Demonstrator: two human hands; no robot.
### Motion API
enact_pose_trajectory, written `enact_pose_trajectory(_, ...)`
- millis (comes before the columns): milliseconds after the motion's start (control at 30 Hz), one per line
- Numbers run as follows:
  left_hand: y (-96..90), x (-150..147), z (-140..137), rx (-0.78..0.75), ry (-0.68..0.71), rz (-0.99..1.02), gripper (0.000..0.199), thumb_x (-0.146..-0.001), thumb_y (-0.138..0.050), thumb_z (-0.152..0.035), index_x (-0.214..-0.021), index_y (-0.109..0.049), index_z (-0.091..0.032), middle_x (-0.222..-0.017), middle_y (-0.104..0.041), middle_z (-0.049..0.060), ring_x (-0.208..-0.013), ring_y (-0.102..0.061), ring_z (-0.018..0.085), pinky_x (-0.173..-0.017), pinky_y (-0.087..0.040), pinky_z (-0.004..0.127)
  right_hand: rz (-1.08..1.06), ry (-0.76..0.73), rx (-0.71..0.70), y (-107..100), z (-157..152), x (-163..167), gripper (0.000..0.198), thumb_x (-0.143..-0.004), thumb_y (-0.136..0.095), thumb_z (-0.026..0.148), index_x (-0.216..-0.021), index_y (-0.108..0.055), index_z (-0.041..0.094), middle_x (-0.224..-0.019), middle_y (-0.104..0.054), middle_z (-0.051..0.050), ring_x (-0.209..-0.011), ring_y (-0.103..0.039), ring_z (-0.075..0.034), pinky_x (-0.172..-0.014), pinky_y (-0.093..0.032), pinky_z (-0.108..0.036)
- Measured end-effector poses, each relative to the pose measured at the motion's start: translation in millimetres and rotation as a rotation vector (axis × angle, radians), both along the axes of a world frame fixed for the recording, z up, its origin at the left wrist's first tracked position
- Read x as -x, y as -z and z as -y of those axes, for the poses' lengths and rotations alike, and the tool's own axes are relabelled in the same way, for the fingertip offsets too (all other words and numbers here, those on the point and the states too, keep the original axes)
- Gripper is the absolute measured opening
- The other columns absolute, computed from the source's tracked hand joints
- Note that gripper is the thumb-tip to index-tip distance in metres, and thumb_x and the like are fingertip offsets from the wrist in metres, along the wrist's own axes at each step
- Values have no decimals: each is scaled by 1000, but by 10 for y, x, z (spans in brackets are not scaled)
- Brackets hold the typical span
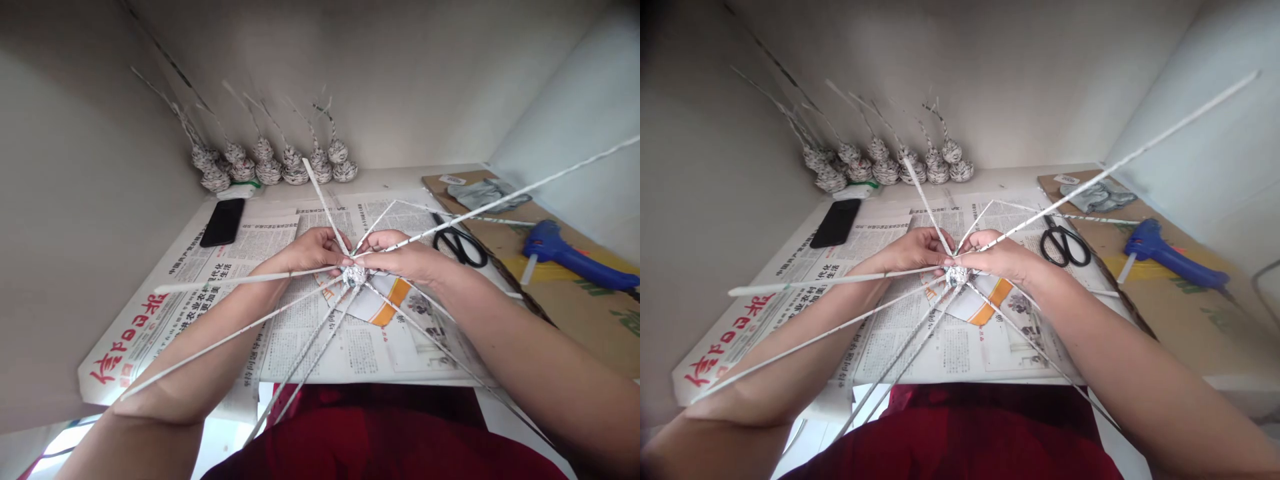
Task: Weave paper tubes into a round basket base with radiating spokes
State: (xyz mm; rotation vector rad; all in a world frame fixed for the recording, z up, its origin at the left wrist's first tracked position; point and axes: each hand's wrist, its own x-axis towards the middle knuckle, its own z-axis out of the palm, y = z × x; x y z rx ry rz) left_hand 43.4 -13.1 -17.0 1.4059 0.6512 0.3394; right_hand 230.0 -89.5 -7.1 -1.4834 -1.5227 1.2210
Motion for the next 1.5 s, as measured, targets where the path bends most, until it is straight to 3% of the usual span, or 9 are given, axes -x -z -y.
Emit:
enact_pose_trajectory(233,-40,-10,21,-31,-110,-76,31,-57,-85,-21,-74,-63,-7,-57,-64,4,-46,-59,10,-43,-44,19,223,-57,-218,-21,-28,-121,16,-69,-74,30,-80,-68,20,-78,-70,-3,-70,-62,-16,-64,-49,-27)
enact_pose_trajectory(567,-24,-56,47,56,-196,-59,19,-66,-77,-11,-76,-60,-9,-56,-58,-2,-41,-53,6,-39,-42,16,147,51,-339,91,-72,-75,15,-73,-72,31,-82,-71,19,-77,-71,-3,-70,-64,-16,-65,-50,-29)
enact_pose_trajectory(833,-24,-71,47,167,-234,-28,21,-64,-75,-3,-75,-58,-10,-64,-64,1,-56,-64,10,-57,-55,22,-55,88,-146,115,-112,-18,23,-66,-77,33,-78,-66,16,-69,-67,-2,-59,-60,-13,-56,-50,-26)
enact_pose_trajectory(1033,-22,-82,43,151,-231,-20,23,-61,-77,-5,-73,-58,-10,-61,-63,-1,-52,-63,10,-55,-54,22,10,-68,-72,100,-166,-73,26,-72,-72,32,-94,-67,19,-86,-72,-4,-75,-66,-15,-68,-52,-28)
enact_pose_trajectory(1133,-31,-74,44,139,-228,-14,24,-60,-78,-5,-72,-58,-11,-62,-63,-1,-53,-63,11,-55,-54,23,283,-154,-109,6,-172,-162,34,-75,-69,31,-107,-65,21,-79,-70,-1,-68,-64,-15,-63,-49,-27)
enact_pose_trajectory(1200,-33,-62,27,126,-251,-19,23,-60,-76,-4,-72,-58,-11,-62,-63,-1,-53,-63,11,-55,-53,22,621,-178,-132,-94,-177,-247,33,-78,-65,30,-110,-65,22,-70,-68,0,-62,-60,-15,-59,-45,-27)
enact_pose_trajectory(1267,-22,-50,-10,105,-300,-31,21,-62,-74,-2,-72,-58,-11,-60,-61,-2,-51,-62,10,-53,-53,21,927,-171,-168,-218,-194,-351,35,-79,-62,28,-114,-65,22,-78,-69,-5,-67,-61,-19,-62,-44,-30)
enact_pose_trajectory(1367,15,-42,-69,97,-365,-16,18,-65,-71,-3,-72,-58,-12,-58,-59,-3,-46,-59,8,-48,-50,18,1306,15,-251,-439,-233,-523,52,-79,-60,27,-130,-55,21,-93,-71,-13,-78,-63,-27,-67,-44,-37)
enact_pose_trajectory(1500,24,-59,-69,193,-417,45,14,-69,-67,-3,-70,-56,-12,-57,-60,-2,-44,-57,8,-43,-46,15,1527,296,-449,-685,-256,-675,76,-78,-60,21,-147,-29,13,-110,-66,-22,-104,-56,-37,-86,-38,-50)
